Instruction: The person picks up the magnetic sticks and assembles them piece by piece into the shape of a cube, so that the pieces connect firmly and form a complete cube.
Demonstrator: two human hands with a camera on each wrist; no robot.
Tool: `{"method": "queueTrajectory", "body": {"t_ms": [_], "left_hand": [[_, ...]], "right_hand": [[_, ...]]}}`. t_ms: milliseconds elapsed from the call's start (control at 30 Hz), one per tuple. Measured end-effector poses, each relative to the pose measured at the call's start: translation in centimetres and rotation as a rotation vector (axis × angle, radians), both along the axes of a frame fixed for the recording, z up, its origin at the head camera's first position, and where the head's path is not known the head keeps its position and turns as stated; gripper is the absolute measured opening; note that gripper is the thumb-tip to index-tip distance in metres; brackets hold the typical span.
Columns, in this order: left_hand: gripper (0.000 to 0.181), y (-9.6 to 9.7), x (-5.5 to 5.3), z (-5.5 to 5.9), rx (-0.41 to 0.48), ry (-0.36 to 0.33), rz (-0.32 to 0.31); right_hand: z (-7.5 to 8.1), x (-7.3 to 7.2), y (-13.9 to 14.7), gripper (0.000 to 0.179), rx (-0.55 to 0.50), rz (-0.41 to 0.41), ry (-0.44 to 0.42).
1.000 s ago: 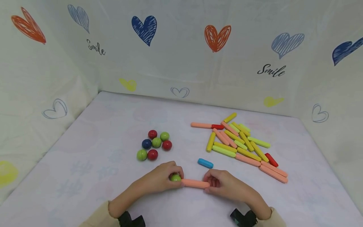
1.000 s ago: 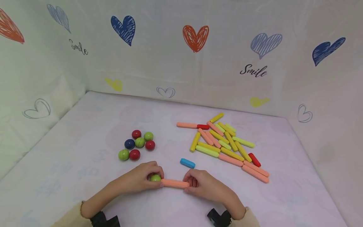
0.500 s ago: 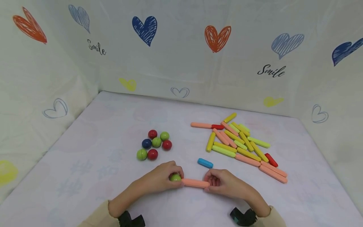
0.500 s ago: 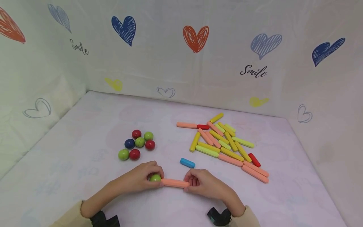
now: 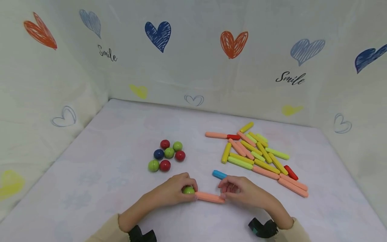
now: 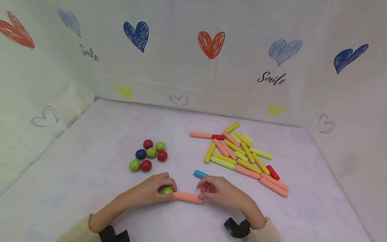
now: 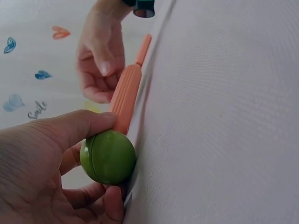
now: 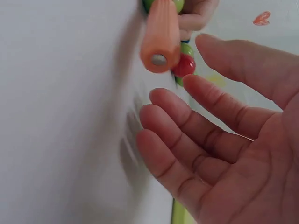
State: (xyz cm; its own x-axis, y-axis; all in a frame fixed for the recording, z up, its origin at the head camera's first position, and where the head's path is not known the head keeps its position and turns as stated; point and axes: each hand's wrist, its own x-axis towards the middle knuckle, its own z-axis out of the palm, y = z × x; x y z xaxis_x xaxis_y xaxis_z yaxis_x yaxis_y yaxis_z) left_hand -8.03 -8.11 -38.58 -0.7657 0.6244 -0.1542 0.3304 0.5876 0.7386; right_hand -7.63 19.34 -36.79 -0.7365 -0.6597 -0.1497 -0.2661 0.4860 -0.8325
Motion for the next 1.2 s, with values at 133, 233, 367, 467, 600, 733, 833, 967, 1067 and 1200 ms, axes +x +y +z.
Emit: {"method": "queueTrajectory", "body": {"t_ms": [133, 233, 367, 467, 600, 733, 833, 967, 1067, 1200], "left_hand": [[0.010, -0.3, 0.1, -0.1, 0.000, 0.019, -0.001], [0.010, -0.6, 0.2, -0.1, 0.003, 0.032, -0.003], [0.012, -0.9, 0.1, -0.1, 0.007, 0.027, -0.011], [0.013, -0.9, 0.1, -0.2, 0.010, 0.019, -0.013], [0.011, -0.8, 0.1, -0.3, 0.020, 0.025, -0.019], [0.010, -0.7, 0.1, -0.4, 0.026, 0.033, -0.028], [0.009, -0.7, 0.1, -0.5, 0.026, 0.040, -0.036], [0.009, -0.7, 0.0, -0.5, 0.029, 0.046, -0.040], [0.009, -0.7, 0.0, -0.5, 0.034, 0.043, -0.036], [0.009, -0.8, 0.0, -0.6, 0.042, 0.049, -0.034]], "right_hand": [[0.8, -1.8, -0.8, 0.026, 0.017, -0.021, 0.053], [1.6, -3.9, -2.0, 0.029, 0.014, 0.005, 0.069], [2.6, -6.7, -4.1, 0.031, 0.005, 0.059, 0.038], [2.8, -8.5, -5.9, 0.031, 0.011, 0.082, 0.019], [2.4, -10.4, -7.9, 0.032, 0.020, 0.107, -0.034], [1.4, -11.8, -9.5, 0.033, 0.022, 0.116, -0.087], [0.8, -12.3, -10.3, 0.034, 0.022, 0.093, -0.119], [0.5, -12.6, -11.0, 0.032, 0.044, 0.042, -0.132], [0.4, -12.5, -11.5, 0.033, 0.101, 0.014, -0.104], [0.3, -12.3, -12.0, 0.035, 0.178, -0.015, -0.070]]}}
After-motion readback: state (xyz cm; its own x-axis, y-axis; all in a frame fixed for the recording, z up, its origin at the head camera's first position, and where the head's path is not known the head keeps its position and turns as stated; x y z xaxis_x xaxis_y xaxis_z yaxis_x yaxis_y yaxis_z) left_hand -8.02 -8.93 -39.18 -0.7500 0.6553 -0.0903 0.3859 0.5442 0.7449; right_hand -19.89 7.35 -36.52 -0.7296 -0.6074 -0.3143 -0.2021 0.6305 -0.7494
